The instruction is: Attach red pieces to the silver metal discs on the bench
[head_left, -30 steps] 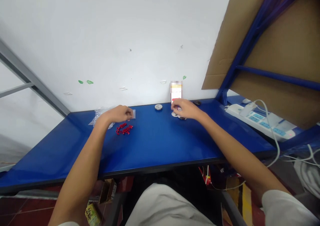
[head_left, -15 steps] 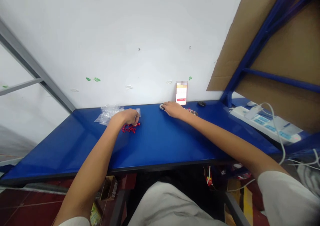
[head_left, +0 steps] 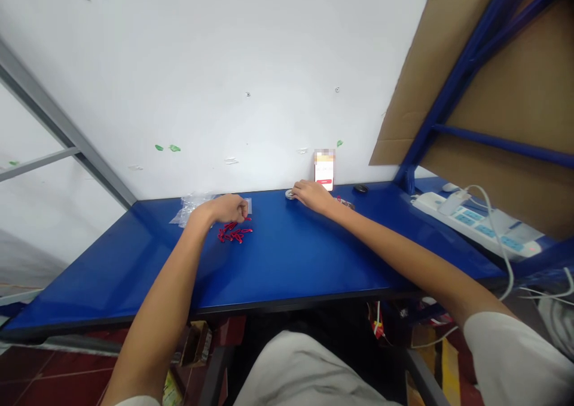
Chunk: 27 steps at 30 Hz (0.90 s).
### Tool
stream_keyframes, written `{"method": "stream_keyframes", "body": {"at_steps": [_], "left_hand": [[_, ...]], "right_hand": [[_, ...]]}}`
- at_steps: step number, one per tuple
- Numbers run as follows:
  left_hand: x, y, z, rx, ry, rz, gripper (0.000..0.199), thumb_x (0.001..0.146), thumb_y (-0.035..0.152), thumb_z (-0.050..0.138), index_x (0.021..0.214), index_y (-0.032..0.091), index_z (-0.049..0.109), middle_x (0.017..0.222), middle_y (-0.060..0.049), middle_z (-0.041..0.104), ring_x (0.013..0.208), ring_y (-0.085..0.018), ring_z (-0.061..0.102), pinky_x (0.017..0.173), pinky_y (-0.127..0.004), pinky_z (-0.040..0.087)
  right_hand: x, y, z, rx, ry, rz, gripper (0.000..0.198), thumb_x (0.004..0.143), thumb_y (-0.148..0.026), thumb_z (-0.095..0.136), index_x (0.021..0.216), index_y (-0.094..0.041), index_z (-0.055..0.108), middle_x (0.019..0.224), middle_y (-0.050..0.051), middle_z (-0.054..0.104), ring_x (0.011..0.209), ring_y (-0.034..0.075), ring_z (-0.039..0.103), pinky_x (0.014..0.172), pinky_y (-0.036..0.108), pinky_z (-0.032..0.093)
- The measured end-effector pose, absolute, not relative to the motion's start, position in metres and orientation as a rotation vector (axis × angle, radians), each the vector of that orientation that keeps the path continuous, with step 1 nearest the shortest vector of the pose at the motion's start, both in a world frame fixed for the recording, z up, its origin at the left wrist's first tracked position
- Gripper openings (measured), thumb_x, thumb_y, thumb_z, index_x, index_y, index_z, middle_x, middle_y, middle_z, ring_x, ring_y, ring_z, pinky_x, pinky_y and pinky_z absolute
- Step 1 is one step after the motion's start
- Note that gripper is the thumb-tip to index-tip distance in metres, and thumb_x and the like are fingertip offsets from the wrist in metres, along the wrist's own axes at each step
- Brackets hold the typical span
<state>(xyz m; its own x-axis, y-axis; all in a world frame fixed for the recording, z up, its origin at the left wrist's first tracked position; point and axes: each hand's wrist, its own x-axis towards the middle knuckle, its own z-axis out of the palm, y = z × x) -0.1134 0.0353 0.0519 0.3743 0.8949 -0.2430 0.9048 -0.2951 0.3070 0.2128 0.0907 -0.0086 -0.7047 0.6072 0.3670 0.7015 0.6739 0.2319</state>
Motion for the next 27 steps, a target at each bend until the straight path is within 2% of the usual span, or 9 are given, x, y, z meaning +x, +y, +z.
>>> {"method": "stream_keyframes", "body": {"at_steps": [4, 7, 9, 11, 14, 16, 18, 22, 27], "left_hand": [[-0.11, 0.033, 0.058, 2.33, 1.363, 0.276, 0.016, 0.074, 0.029, 0.066, 0.086, 0.022, 0.074, 0.086, -0.004, 0.078, 0.08, -0.021, 0.071, 0.071, -0.028, 0.051], [-0.093, 0.028, 0.056, 2.246, 1.153, 0.506, 0.015, 0.082, 0.031, 0.065, 0.091, 0.02, 0.069, 0.106, -0.008, 0.079, 0.092, -0.02, 0.072, 0.079, -0.03, 0.056], [-0.077, 0.024, 0.049, 2.137, 1.008, 0.595, 0.013, 0.085, 0.031, 0.065, 0.09, 0.019, 0.065, 0.122, -0.011, 0.076, 0.096, -0.019, 0.072, 0.082, -0.032, 0.058], [-0.062, 0.022, 0.039, 2.037, 0.878, 0.696, 0.014, 0.085, 0.03, 0.068, 0.083, 0.018, 0.06, 0.13, -0.014, 0.073, 0.101, -0.02, 0.073, 0.083, -0.034, 0.06], [-0.045, 0.022, 0.026, 1.911, 0.784, 0.837, 0.024, 0.087, 0.03, 0.07, 0.077, 0.019, 0.051, 0.12, -0.016, 0.077, 0.095, -0.02, 0.075, 0.075, -0.032, 0.06], [-0.039, 0.022, 0.019, 1.844, 0.793, 0.845, 0.025, 0.09, 0.034, 0.072, 0.081, 0.019, 0.054, 0.106, -0.015, 0.079, 0.082, -0.019, 0.076, 0.07, -0.032, 0.06], [-0.037, 0.024, 0.015, 1.798, 0.851, 0.818, 0.026, 0.088, 0.037, 0.077, 0.087, 0.017, 0.061, 0.097, -0.013, 0.08, 0.08, -0.02, 0.077, 0.074, -0.035, 0.063], [-0.039, 0.028, 0.009, 1.755, 0.908, 0.807, 0.035, 0.082, 0.039, 0.085, 0.101, 0.014, 0.07, 0.105, -0.015, 0.081, 0.099, -0.024, 0.079, 0.098, -0.043, 0.062], [-0.039, 0.032, 0.004, 1.701, 0.898, 0.888, 0.046, 0.086, 0.046, 0.082, 0.116, 0.014, 0.067, 0.111, -0.018, 0.081, 0.104, -0.026, 0.079, 0.099, -0.046, 0.063]], "right_hand": [[0.222, 0.07, -0.001, -0.989, -2.464, -0.496, 0.038, 0.115, -0.034, 0.043, 0.11, -0.017, 0.077, 0.108, 0.015, 0.073, 0.097, 0.025, 0.064, 0.075, 0.034, 0.042], [0.228, 0.05, -0.004, -1.021, -2.434, -0.383, 0.037, 0.114, -0.041, 0.046, 0.118, -0.022, 0.078, 0.101, 0.01, 0.079, 0.091, 0.023, 0.07, 0.072, 0.03, 0.043], [0.231, 0.04, -0.009, -1.039, -2.437, -0.309, 0.033, 0.114, -0.04, 0.049, 0.122, -0.025, 0.077, 0.103, 0.008, 0.082, 0.088, 0.021, 0.073, 0.073, 0.028, 0.045], [0.233, 0.036, -0.014, -1.03, -2.44, -0.241, 0.028, 0.112, -0.036, 0.054, 0.123, -0.027, 0.077, 0.109, 0.006, 0.083, 0.09, 0.022, 0.077, 0.075, 0.028, 0.048], [0.235, 0.039, -0.021, -1.043, -2.378, -0.063, 0.022, 0.104, -0.027, 0.065, 0.122, -0.028, 0.078, 0.111, 0.004, 0.084, 0.093, 0.023, 0.08, 0.079, 0.029, 0.055], [0.237, 0.044, -0.025, -1.05, -2.297, 0.14, 0.024, 0.099, -0.021, 0.069, 0.12, -0.028, 0.079, 0.107, 0.003, 0.085, 0.095, 0.023, 0.082, 0.084, 0.031, 0.059], [0.238, 0.049, -0.029, -1.019, -2.21, 0.353, 0.027, 0.095, -0.018, 0.07, 0.118, -0.028, 0.08, 0.107, 0.002, 0.085, 0.098, 0.023, 0.082, 0.089, 0.033, 0.062], [0.238, 0.05, -0.032, -0.932, -2.106, 0.575, 0.027, 0.092, -0.019, 0.072, 0.116, -0.027, 0.082, 0.108, 0.003, 0.085, 0.1, 0.024, 0.082, 0.097, 0.038, 0.065], [0.233, 0.042, -0.025, -0.903, -2.11, 0.627, 0.032, 0.09, -0.017, 0.072, 0.12, -0.026, 0.081, 0.108, 0.003, 0.085, 0.099, 0.024, 0.082, 0.1, 0.041, 0.065]]}}
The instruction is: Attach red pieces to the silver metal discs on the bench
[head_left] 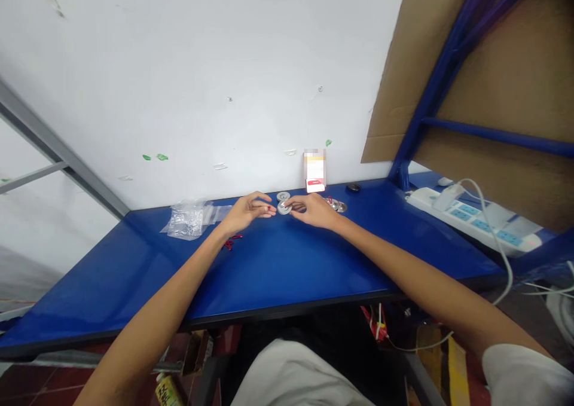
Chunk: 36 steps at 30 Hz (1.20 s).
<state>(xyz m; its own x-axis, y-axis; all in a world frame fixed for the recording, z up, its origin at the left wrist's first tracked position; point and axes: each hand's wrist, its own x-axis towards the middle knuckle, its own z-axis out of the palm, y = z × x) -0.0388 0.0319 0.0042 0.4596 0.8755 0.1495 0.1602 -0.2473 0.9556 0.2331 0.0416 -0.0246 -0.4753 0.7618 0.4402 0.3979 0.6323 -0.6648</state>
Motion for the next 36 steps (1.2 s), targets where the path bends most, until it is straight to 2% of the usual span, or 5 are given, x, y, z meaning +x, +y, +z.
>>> {"method": "stream_keyframes", "body": {"at_steps": [8, 14, 20, 30, 36], "left_hand": [[-0.028, 0.024, 0.002, 2.006, 1.154, 1.087, 0.035, 0.091, 0.05, 0.074, 0.102, 0.018, 0.081, 0.096, -0.009, 0.082, 0.089, -0.024, 0.078, 0.074, -0.033, 0.063], [-0.026, 0.023, 0.001, 2.08, 1.281, 1.015, 0.031, 0.098, 0.045, 0.064, 0.108, 0.019, 0.078, 0.084, -0.005, 0.08, 0.059, -0.016, 0.068, 0.059, -0.028, 0.056], [-0.031, 0.03, -0.004, 1.958, 1.364, 1.056, 0.029, 0.092, 0.047, 0.072, 0.097, 0.018, 0.074, 0.083, -0.006, 0.079, 0.055, -0.014, 0.064, 0.05, -0.025, 0.05], [-0.022, 0.027, -0.01, 1.926, 1.198, 1.08, 0.04, 0.089, 0.049, 0.077, 0.114, 0.018, 0.078, 0.089, -0.008, 0.081, 0.071, -0.02, 0.074, 0.067, -0.032, 0.06], [-0.021, 0.021, -0.011, 2.34, 1.23, 1.042, 0.025, 0.1, 0.043, 0.066, 0.107, 0.024, 0.08, 0.103, -0.006, 0.08, 0.085, -0.021, 0.073, 0.081, -0.032, 0.056]], "right_hand": [[0.216, 0.043, -0.031, -0.875, -1.755, 1.171, 0.025, 0.097, -0.035, 0.071, 0.114, -0.02, 0.082, 0.106, 0.009, 0.084, 0.094, 0.025, 0.083, 0.086, 0.04, 0.07], [0.212, 0.046, -0.04, -0.886, -1.668, 1.15, 0.018, 0.092, -0.031, 0.076, 0.104, -0.02, 0.082, 0.099, 0.007, 0.083, 0.084, 0.023, 0.083, 0.077, 0.038, 0.072], [0.213, 0.046, -0.042, -0.908, -1.677, 1.119, 0.013, 0.092, -0.026, 0.075, 0.102, -0.021, 0.081, 0.101, 0.006, 0.083, 0.082, 0.022, 0.083, 0.076, 0.036, 0.072], [0.21, 0.047, -0.044, -0.889, -1.634, 1.209, 0.014, 0.086, -0.025, 0.078, 0.098, -0.02, 0.076, 0.095, 0.006, 0.083, 0.081, 0.021, 0.082, 0.074, 0.033, 0.071], [0.207, 0.045, -0.048, -0.805, -1.562, 1.242, 0.031, 0.082, -0.032, 0.084, 0.096, -0.023, 0.058, 0.084, 0.001, 0.081, 0.084, 0.023, 0.082, 0.079, 0.04, 0.071]]}}
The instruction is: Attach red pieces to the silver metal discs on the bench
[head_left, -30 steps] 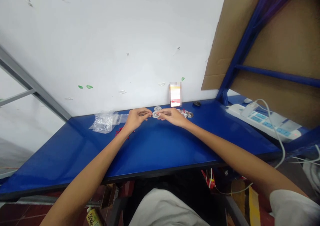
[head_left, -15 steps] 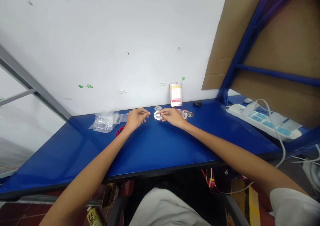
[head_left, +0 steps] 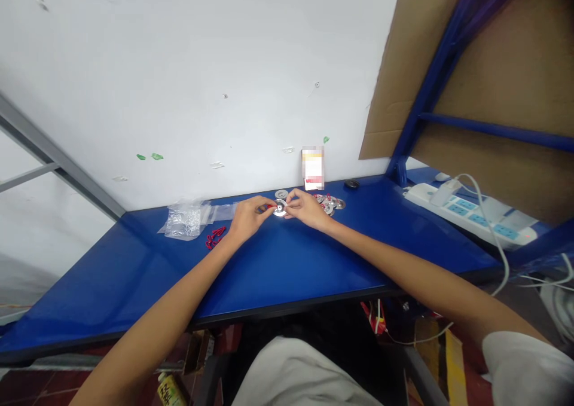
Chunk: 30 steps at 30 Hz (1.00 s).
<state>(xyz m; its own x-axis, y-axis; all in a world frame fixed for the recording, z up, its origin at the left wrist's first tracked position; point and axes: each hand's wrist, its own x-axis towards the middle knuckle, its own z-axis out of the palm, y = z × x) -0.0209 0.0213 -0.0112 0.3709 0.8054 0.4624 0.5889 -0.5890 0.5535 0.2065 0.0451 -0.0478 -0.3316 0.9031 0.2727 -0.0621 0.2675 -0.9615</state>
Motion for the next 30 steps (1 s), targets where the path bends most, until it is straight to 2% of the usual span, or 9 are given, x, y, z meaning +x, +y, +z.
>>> {"method": "stream_keyframes", "body": {"at_steps": [3, 9, 15, 20, 24, 27, 30], "left_hand": [[-0.022, 0.021, -0.012, 2.497, 1.236, 1.074, 0.021, 0.102, 0.037, 0.065, 0.108, 0.023, 0.08, 0.104, -0.006, 0.078, 0.085, -0.019, 0.07, 0.082, -0.031, 0.053], [-0.022, 0.025, -0.019, 2.583, 1.199, 1.119, 0.013, 0.098, 0.028, 0.07, 0.104, 0.022, 0.08, 0.094, -0.003, 0.076, 0.076, -0.016, 0.068, 0.074, -0.028, 0.052], [-0.022, 0.025, -0.019, 2.511, 1.199, 1.133, 0.012, 0.096, 0.027, 0.072, 0.1, 0.021, 0.081, 0.093, -0.003, 0.079, 0.076, -0.016, 0.07, 0.073, -0.027, 0.053], [-0.017, 0.019, -0.014, 2.409, 1.224, 1.191, 0.017, 0.097, 0.033, 0.071, 0.098, 0.022, 0.083, 0.095, -0.005, 0.081, 0.079, -0.018, 0.071, 0.073, -0.029, 0.052], [-0.012, 0.017, -0.012, 2.108, 1.192, 1.214, 0.023, 0.092, 0.041, 0.078, 0.094, 0.019, 0.084, 0.084, -0.005, 0.079, 0.067, -0.016, 0.067, 0.065, -0.029, 0.051], [-0.009, 0.017, -0.013, 1.756, 1.095, 1.175, 0.034, 0.083, 0.048, 0.085, 0.095, 0.016, 0.083, 0.072, -0.004, 0.073, 0.057, -0.015, 0.061, 0.057, -0.028, 0.05], [-0.009, 0.018, -0.014, 1.548, 0.98, 1.146, 0.04, 0.075, 0.05, 0.092, 0.091, 0.014, 0.083, 0.079, -0.006, 0.075, 0.064, -0.015, 0.063, 0.058, -0.027, 0.052]], "right_hand": [[0.203, 0.043, -0.048, -0.768, -1.543, 1.266, 0.036, 0.081, -0.036, 0.086, 0.097, -0.023, 0.056, 0.087, 0.002, 0.081, 0.087, 0.023, 0.083, 0.081, 0.041, 0.071], [0.199, 0.032, -0.041, -0.771, -1.551, 1.268, 0.036, 0.08, -0.036, 0.087, 0.097, -0.023, 0.059, 0.093, 0.003, 0.082, 0.089, 0.024, 0.083, 0.083, 0.042, 0.071], [0.199, 0.027, -0.036, -0.732, -1.576, 1.258, 0.024, 0.088, -0.036, 0.079, 0.103, -0.023, 0.066, 0.093, 0.002, 0.081, 0.094, 0.024, 0.082, 0.092, 0.046, 0.07], [0.2, 0.032, -0.038, -0.757, -1.526, 1.232, 0.038, 0.081, -0.034, 0.086, 0.113, -0.023, 0.068, 0.096, 0.004, 0.083, 0.09, 0.025, 0.083, 0.087, 0.044, 0.07], [0.202, 0.033, -0.037, -0.746, -1.555, 1.133, 0.035, 0.074, -0.037, 0.092, 0.101, -0.02, 0.078, 0.097, 0.006, 0.083, 0.093, 0.026, 0.082, 0.093, 0.044, 0.067], [0.203, 0.028, -0.034, -0.712, -1.596, 1.014, 0.03, 0.079, -0.044, 0.09, 0.097, -0.021, 0.083, 0.1, 0.007, 0.084, 0.096, 0.027, 0.081, 0.097, 0.044, 0.065], [0.204, 0.02, -0.029, -0.661, -1.674, 0.822, 0.022, 0.088, -0.042, 0.084, 0.102, -0.025, 0.086, 0.105, 0.006, 0.083, 0.097, 0.026, 0.08, 0.095, 0.041, 0.064]]}}
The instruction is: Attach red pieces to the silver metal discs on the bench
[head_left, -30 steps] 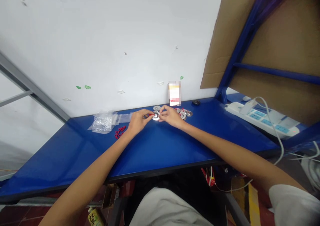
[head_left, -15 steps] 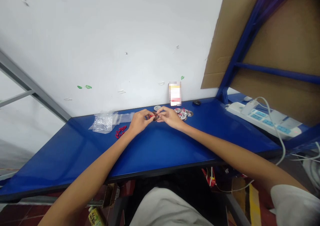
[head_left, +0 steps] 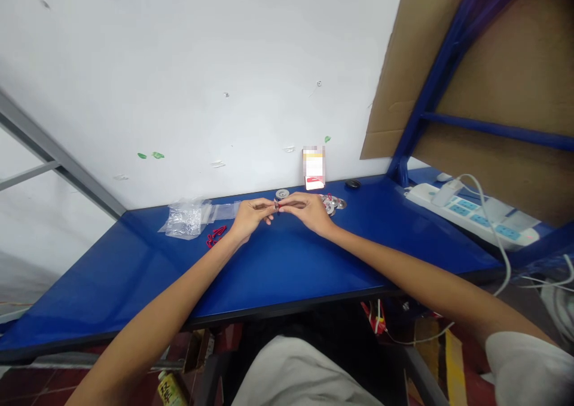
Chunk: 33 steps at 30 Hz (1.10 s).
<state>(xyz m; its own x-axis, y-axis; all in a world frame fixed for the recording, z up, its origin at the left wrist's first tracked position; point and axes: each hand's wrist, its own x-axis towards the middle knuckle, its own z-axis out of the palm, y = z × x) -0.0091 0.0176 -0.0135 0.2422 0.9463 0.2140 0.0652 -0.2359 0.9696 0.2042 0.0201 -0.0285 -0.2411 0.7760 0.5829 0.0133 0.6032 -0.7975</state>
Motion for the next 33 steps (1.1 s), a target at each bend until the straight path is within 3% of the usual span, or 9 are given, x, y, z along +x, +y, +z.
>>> {"method": "stream_keyframes", "body": {"at_steps": [8, 14, 20, 22, 28, 33], "left_hand": [[-0.011, 0.02, -0.021, 1.362, 0.894, 1.059, 0.045, 0.074, 0.053, 0.094, 0.088, 0.013, 0.081, 0.082, -0.008, 0.074, 0.064, -0.011, 0.062, 0.061, -0.025, 0.053], [-0.016, 0.025, -0.017, 1.628, 0.956, 1.004, 0.055, 0.098, 0.066, 0.064, 0.107, 0.014, 0.079, 0.102, -0.012, 0.076, 0.078, -0.018, 0.067, 0.067, -0.03, 0.058], [-0.014, 0.016, -0.004, 2.227, 1.06, 1.138, 0.042, 0.099, 0.051, 0.068, 0.132, 0.025, 0.073, 0.129, -0.01, 0.071, 0.102, -0.022, 0.068, 0.085, -0.034, 0.058], [-0.01, 0.011, -0.004, 2.373, 0.997, 1.095, 0.037, 0.099, 0.048, 0.069, 0.129, 0.026, 0.074, 0.13, -0.01, 0.07, 0.106, -0.023, 0.067, 0.086, -0.035, 0.057], [-0.01, 0.018, -0.017, 2.543, 0.979, 0.847, 0.017, 0.1, 0.035, 0.066, 0.098, 0.024, 0.079, 0.109, -0.007, 0.075, 0.098, -0.023, 0.065, 0.087, -0.037, 0.053], [-0.023, 0.026, -0.012, 2.536, 1.087, 0.922, 0.024, 0.103, 0.033, 0.057, 0.101, 0.022, 0.078, 0.112, -0.008, 0.075, 0.096, -0.023, 0.067, 0.082, -0.035, 0.053]], "right_hand": [[0.209, 0.018, -0.021, -0.636, -1.845, 0.529, 0.016, 0.101, -0.037, 0.072, 0.097, -0.025, 0.082, 0.097, 0.005, 0.08, 0.09, 0.022, 0.074, 0.083, 0.035, 0.059], [0.229, 0.037, -0.016, -0.723, -2.186, 0.311, 0.013, 0.106, -0.028, 0.06, 0.107, -0.021, 0.071, 0.108, 0.009, 0.074, 0.095, 0.022, 0.069, 0.088, 0.035, 0.053], [0.242, 0.046, -0.006, -0.785, -2.225, 0.711, 0.011, 0.1, -0.027, 0.063, 0.099, -0.019, 0.071, 0.093, 0.005, 0.077, 0.082, 0.019, 0.07, 0.078, 0.031, 0.052], [0.24, 0.043, -0.005, -0.774, -2.229, 0.758, 0.013, 0.101, -0.029, 0.063, 0.099, -0.019, 0.071, 0.089, 0.004, 0.076, 0.079, 0.019, 0.069, 0.075, 0.03, 0.051], [0.245, 0.044, 0.002, -0.806, -2.218, 0.675, 0.013, 0.102, -0.027, 0.056, 0.098, -0.02, 0.066, 0.091, 0.003, 0.076, 0.08, 0.019, 0.069, 0.075, 0.029, 0.049], [0.283, 0.063, 0.018, -1.058, -2.141, 0.379, 0.013, 0.099, -0.027, 0.057, 0.101, -0.02, 0.068, 0.094, 0.006, 0.077, 0.079, 0.02, 0.066, 0.07, 0.028, 0.042]]}}
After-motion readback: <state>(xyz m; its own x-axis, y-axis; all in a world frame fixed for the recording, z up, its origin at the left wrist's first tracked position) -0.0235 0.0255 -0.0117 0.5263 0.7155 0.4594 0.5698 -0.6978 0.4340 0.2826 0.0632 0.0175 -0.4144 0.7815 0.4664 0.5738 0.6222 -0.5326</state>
